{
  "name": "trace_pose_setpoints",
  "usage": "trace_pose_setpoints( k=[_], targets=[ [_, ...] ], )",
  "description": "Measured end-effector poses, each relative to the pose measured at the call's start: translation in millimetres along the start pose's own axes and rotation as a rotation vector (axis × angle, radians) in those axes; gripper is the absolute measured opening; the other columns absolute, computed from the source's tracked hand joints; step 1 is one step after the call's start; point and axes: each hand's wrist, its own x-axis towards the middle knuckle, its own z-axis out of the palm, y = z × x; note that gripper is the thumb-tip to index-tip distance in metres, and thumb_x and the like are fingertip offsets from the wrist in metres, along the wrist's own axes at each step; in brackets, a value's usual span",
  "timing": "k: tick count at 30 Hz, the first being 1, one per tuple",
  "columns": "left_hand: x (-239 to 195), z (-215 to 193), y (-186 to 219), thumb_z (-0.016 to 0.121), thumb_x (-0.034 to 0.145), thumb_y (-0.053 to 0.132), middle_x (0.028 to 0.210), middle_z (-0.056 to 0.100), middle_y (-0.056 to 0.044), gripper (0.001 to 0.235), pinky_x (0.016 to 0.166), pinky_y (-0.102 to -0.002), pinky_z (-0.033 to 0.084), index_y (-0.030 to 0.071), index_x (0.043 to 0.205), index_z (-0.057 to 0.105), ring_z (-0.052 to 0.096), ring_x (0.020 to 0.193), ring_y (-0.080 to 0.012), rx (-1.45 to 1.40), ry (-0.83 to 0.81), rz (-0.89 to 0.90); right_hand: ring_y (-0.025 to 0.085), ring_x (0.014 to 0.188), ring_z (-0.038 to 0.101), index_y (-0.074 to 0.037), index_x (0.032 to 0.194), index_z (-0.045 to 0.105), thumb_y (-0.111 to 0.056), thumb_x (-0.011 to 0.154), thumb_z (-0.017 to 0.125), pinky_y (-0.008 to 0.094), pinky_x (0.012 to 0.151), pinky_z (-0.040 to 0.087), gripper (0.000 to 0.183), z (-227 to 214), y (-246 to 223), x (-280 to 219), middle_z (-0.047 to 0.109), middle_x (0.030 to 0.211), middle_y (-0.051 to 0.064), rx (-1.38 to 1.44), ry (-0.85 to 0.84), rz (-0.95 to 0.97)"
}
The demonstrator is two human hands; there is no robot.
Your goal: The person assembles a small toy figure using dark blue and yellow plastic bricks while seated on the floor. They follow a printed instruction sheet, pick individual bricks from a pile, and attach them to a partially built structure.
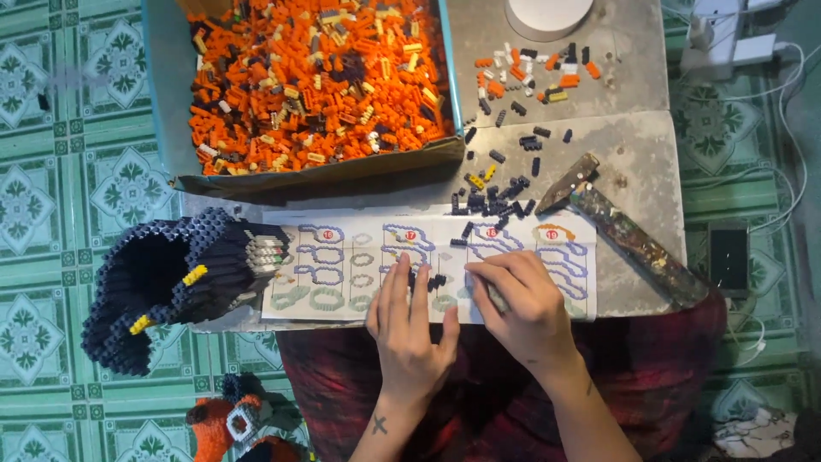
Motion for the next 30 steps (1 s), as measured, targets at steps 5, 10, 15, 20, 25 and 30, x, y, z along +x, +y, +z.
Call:
trace_pose_setpoints(
  k=[5,10,15,20,25,30],
  targets=[
    [18,-25,-1,0.085,0.086,0.006,0.147,0.069,-0.020,0.041,0.123,-0.052,0.051,-0.001,0.126,0.080,0.063,0.139,-0.0359,-0.163,0.065,-0.063,0.022,0.087,0.069,0.001,0.107,0.082,0.008,0.082,0.084,0.033,0.079,0.059,0.026,1,5,-5,0.080,0.100,0.008,0.011,0.000,0.003],
    [58,-65,-20,0.079,0.091,-0.004,0.120,0.082,-0.014,0.026,0.083,-0.034,0.067,0.001,0.116,0.081,0.078,0.095,-0.0242,-0.329,0.055,-0.136,0.022,0.083,0.065,-0.001,0.106,0.081,0.006,0.086,0.083,0.034,0.077,0.056,0.022,3,2,-7,0.077,0.094,0.008,-0.032,0.001,-0.007],
    [88,-84,-43,0.081,0.101,0.004,0.099,0.084,-0.006,0.010,0.057,-0.029,0.063,0.011,0.105,0.087,0.080,0.072,-0.0233,-0.385,0.074,-0.177,0.021,0.073,0.073,-0.007,0.102,0.086,-0.001,0.097,0.084,0.030,0.069,0.061,0.008,5,8,-3,0.075,0.077,0.003,-0.108,0.024,-0.069],
    [95,-81,-44,0.084,0.096,0.013,0.077,0.074,-0.003,0.011,0.054,-0.031,0.046,0.003,0.091,0.084,0.056,0.058,-0.0150,-0.383,-0.027,-0.126,0.018,0.077,0.063,-0.003,0.101,0.083,0.003,0.084,0.084,0.031,0.070,0.053,0.019,10,5,-7,0.076,0.089,0.004,-0.111,0.031,-0.028],
    [71,-62,-33,0.091,0.082,0.010,0.088,0.073,0.001,0.016,0.068,-0.030,0.052,0.011,0.098,0.089,0.064,0.076,-0.0158,-0.421,-0.087,0.032,0.019,0.079,0.068,-0.004,0.101,0.084,0.001,0.082,0.084,0.031,0.072,0.056,0.020,7,2,-4,0.080,0.089,0.004,-0.107,0.017,0.033],
    [72,-58,-42,0.093,0.084,0.015,0.086,0.070,0.001,0.011,0.078,-0.033,0.056,0.012,0.093,0.087,0.065,0.079,-0.0186,-0.389,-0.085,0.084,0.016,0.067,0.072,-0.005,0.106,0.088,-0.006,0.086,0.082,0.028,0.060,0.055,0.021,-13,-1,14,0.088,0.094,0.006,-0.025,-0.129,0.243]
  ],
)
